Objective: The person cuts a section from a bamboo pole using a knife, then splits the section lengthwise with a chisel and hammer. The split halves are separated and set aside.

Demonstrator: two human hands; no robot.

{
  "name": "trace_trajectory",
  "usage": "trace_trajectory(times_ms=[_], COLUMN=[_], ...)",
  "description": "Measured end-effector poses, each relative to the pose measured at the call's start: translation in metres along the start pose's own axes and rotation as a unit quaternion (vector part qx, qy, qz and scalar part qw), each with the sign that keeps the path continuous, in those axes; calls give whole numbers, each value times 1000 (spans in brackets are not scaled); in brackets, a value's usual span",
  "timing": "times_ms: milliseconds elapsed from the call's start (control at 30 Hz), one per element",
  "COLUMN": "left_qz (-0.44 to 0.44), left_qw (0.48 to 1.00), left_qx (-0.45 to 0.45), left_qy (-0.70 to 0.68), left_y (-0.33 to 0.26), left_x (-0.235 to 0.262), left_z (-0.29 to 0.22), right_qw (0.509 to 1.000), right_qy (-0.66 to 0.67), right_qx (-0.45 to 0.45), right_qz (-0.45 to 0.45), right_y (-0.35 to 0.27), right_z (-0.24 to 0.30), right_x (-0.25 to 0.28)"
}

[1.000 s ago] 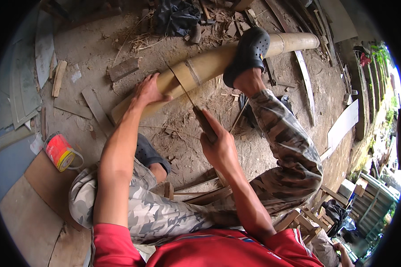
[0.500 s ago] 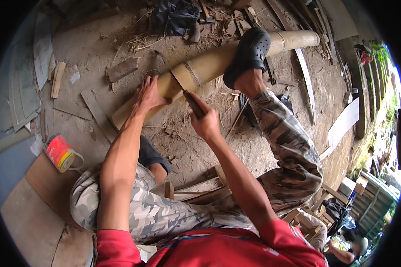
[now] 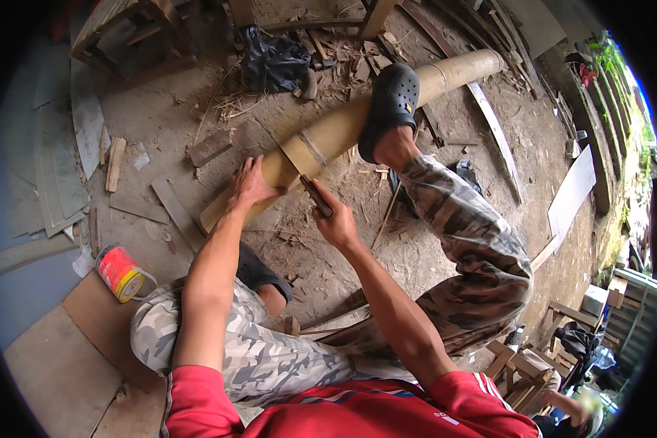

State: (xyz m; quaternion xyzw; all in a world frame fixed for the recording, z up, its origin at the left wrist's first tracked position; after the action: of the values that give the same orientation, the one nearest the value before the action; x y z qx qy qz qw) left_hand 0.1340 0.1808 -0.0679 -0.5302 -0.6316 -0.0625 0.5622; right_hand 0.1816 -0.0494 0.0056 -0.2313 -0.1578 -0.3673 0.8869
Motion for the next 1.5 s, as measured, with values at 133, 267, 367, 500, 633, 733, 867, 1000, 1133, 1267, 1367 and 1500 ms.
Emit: trace_trajectory(times_ms=[133, 267, 367, 500, 633, 733, 867, 1000, 1133, 1267, 1367, 1500], left_qz=[-21, -19, -13, -6, 9, -45, -170, -119, -94, -90, -81, -85], left_qw=[1000, 999, 999, 999, 999, 998, 985, 993, 995, 995, 996, 996], left_qx=[-8, -25, -32, 11, -31, -42, -24, -18, -10, -28, -36, -21], left_qy=[21, 7, 12, 41, -24, 8, 32, 11, -14, -24, -8, -8], left_y=[-6, -11, -4, 5, 15, 3, -18, -7, -5, -5, -6, -8], left_x=[2, -3, -4, -10, -5, 0, -16, -7, -12, -5, -10, -14], left_z=[-2, -5, -11, 17, 14, 5, -7, -1, 0, 2, 2, -4], right_qw=[999, 999, 999, 1000, 1000, 998, 991, 994, 999, 996, 993, 996], right_qy=[-14, -28, -30, -15, -3, -48, -67, -44, -17, -63, -77, -32], right_qx=[-24, -18, -25, -25, -12, -28, -114, -93, -31, -54, -79, -71], right_qz=[16, 10, 1, 5, -27, -9, 37, 35, 3, 24, 41, 35], right_y=[-5, -10, -8, -53, -118, -133, -150, -146, -98, -90, -91, -89], right_z=[1, 11, 17, 79, 68, 68, 53, 47, 43, 54, 77, 89], right_x=[0, 4, 11, 40, 92, 99, 81, 75, 55, 46, 50, 59])
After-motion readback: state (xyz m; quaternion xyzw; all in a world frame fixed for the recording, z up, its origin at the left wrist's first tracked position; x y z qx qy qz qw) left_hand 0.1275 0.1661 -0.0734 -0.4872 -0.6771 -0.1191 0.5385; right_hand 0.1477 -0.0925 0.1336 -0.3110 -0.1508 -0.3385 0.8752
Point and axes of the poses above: each hand's wrist, its own y-axis towards the middle knuckle, its own x-axis out of the back of the hand, z = x × y, the point moved 10 cm from there along y, towards the middle knuckle, and after that the axes turned 3 degrees about z, right-handed, at the moved point
